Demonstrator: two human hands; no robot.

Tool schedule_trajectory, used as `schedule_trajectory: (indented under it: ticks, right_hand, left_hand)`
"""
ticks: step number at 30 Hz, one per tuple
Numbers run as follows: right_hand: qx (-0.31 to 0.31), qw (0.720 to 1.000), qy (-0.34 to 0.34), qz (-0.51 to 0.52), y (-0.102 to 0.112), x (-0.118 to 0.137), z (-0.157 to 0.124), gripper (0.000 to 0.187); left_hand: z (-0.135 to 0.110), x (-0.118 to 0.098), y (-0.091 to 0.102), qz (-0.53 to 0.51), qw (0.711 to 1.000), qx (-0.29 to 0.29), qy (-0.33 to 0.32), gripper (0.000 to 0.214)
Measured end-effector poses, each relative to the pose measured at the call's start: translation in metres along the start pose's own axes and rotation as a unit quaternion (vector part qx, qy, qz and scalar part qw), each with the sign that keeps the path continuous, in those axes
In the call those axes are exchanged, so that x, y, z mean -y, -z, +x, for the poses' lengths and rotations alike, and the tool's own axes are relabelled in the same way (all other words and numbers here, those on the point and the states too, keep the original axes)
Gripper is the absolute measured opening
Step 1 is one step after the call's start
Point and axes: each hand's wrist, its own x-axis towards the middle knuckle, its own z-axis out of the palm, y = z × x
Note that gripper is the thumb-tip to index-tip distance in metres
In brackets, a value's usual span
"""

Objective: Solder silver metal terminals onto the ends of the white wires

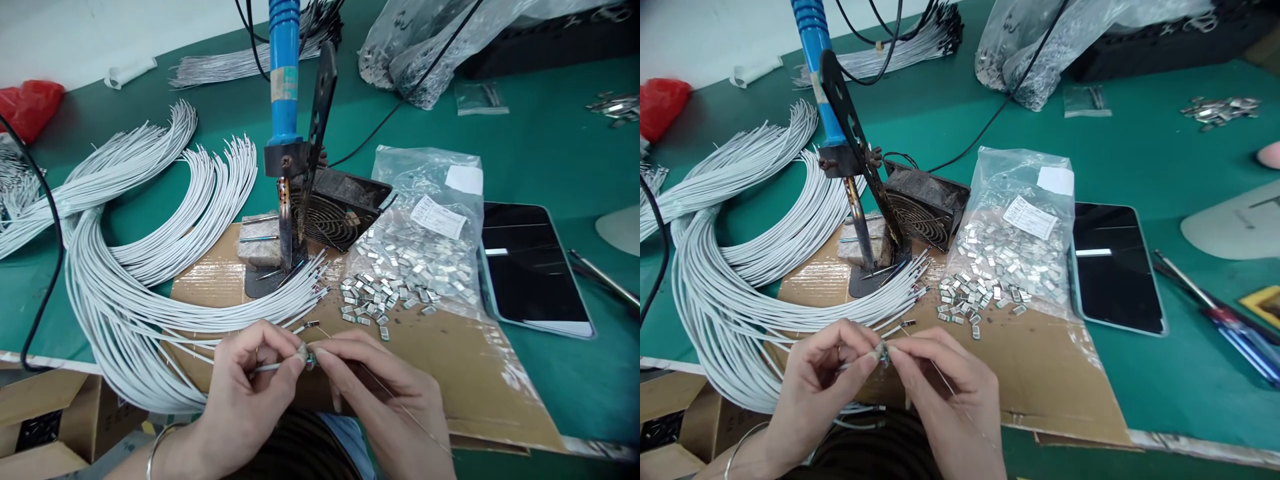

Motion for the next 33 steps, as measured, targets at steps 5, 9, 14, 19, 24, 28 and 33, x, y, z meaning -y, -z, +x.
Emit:
schedule_trajectory:
  ticks: [5,9,14,19,24,28,33]
  right_hand:
    - [-0.002,1.000,0.005,-0.018,0.000,0.001,0.000,0.006]
    - [-0.001,1.000,0.011,-0.026,0.000,0.002,0.001,0.006]
    - [0.003,0.999,0.035,-0.039,0.002,-0.001,0.002,0.007]
    - [-0.002,0.991,0.101,-0.092,0.007,-0.006,0.003,0.012]
    - [0.011,0.967,0.182,-0.179,0.019,-0.014,0.004,0.034]
    - [-0.044,0.973,0.150,-0.171,0.020,-0.017,0.002,0.017]
    - [-0.057,0.971,0.154,-0.174,0.018,-0.010,0.008,0.039]
  left_hand:
    - [0.002,0.000,0.000,0.010,1.000,-0.002,-0.014,0.016]
    - [0.002,-0.001,0.000,0.008,1.000,-0.001,-0.011,0.016]
    - [0.002,0.000,0.000,0.000,1.000,0.003,-0.003,0.016]
    - [0.000,0.012,0.000,-0.038,0.999,0.001,0.003,0.017]
    - [0.002,0.021,0.000,-0.052,0.998,-0.020,0.007,0.017]
    - [0.007,0.018,0.001,-0.051,0.998,-0.026,0.011,0.016]
    - [0.014,0.014,0.001,-0.039,0.998,-0.049,0.006,0.016]
